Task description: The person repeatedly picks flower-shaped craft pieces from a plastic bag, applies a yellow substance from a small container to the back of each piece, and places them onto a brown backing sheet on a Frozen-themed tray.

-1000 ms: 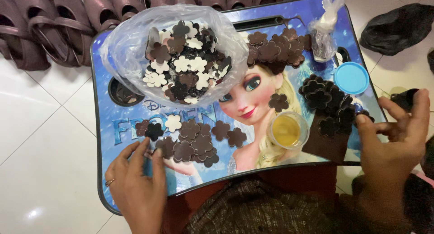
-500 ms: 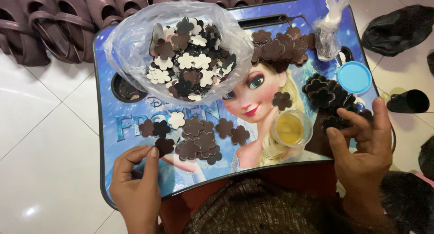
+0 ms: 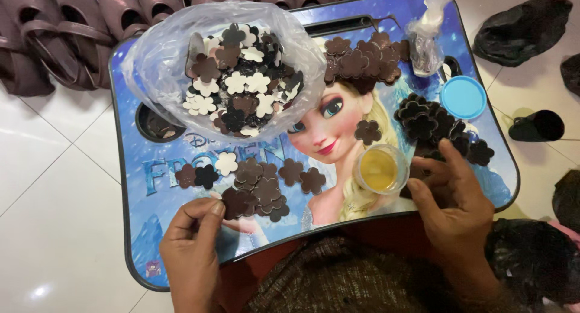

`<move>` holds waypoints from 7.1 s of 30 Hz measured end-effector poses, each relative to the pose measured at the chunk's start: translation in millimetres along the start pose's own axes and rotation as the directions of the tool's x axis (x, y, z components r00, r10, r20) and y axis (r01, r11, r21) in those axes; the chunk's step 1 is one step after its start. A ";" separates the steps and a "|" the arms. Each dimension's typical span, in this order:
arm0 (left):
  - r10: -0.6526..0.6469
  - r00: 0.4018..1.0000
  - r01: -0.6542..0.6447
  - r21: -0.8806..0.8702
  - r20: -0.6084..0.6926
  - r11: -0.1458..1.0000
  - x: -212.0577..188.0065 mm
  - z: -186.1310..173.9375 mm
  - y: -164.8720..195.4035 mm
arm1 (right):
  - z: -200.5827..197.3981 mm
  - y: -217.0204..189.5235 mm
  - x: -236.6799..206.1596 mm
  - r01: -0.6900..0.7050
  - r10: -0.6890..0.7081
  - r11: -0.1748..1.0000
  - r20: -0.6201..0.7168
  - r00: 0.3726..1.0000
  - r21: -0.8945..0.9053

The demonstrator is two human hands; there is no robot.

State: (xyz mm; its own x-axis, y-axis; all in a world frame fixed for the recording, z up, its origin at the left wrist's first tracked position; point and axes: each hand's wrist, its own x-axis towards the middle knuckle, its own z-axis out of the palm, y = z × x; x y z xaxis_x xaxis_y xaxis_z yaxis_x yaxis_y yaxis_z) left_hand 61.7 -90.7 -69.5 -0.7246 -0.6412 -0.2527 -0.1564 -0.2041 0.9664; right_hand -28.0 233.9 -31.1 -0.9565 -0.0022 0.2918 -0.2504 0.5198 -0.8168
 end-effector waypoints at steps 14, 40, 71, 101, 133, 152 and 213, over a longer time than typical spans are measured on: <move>0.576 0.788 -0.513 0.750 0.219 0.417 -2.4 21.0 45.5 | 10.9 38.0 -11.4 0.175 -0.174 0.985 -0.133 0.976 -0.009; 0.583 0.794 -0.438 0.828 0.172 0.351 11.3 12.4 41.4 | 22.7 49.5 -11.8 0.304 -0.319 0.947 -0.209 0.925 -0.099; 0.568 0.769 -0.527 0.793 0.293 0.305 -10.6 52.0 44.5 | 26.1 51.6 -14.7 0.307 -0.328 0.943 -0.202 0.923 -0.131; 0.562 0.677 -0.618 0.782 0.475 0.084 -8.2 88.6 30.5 | 9.4 -7.4 24.2 0.493 -0.436 0.756 0.231 0.870 -0.430; -0.226 0.897 0.364 -0.345 0.379 0.865 -43.3 80.6 -30.6 | -8.4 -22.3 -14.6 0.562 -0.531 0.803 0.188 0.826 -0.198; 0.655 0.675 -0.709 0.543 0.339 0.450 -39.6 69.3 23.8 | 0.1 -30.0 -22.2 0.435 -0.427 0.897 0.102 0.898 -0.076; 0.589 0.549 -0.793 0.591 0.593 0.144 131.0 102.6 127.4 | 22.7 39.0 -2.3 0.445 -0.571 0.767 -0.176 0.802 -0.462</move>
State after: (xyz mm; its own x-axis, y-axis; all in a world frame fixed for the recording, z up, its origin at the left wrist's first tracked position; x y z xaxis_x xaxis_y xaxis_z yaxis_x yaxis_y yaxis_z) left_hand -122.0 -124.8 25.4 -0.8882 -0.0335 0.4582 0.1553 0.9168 0.3679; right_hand -38.9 234.8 -74.9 -0.5978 -0.1478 0.7879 -0.5482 0.7925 -0.2673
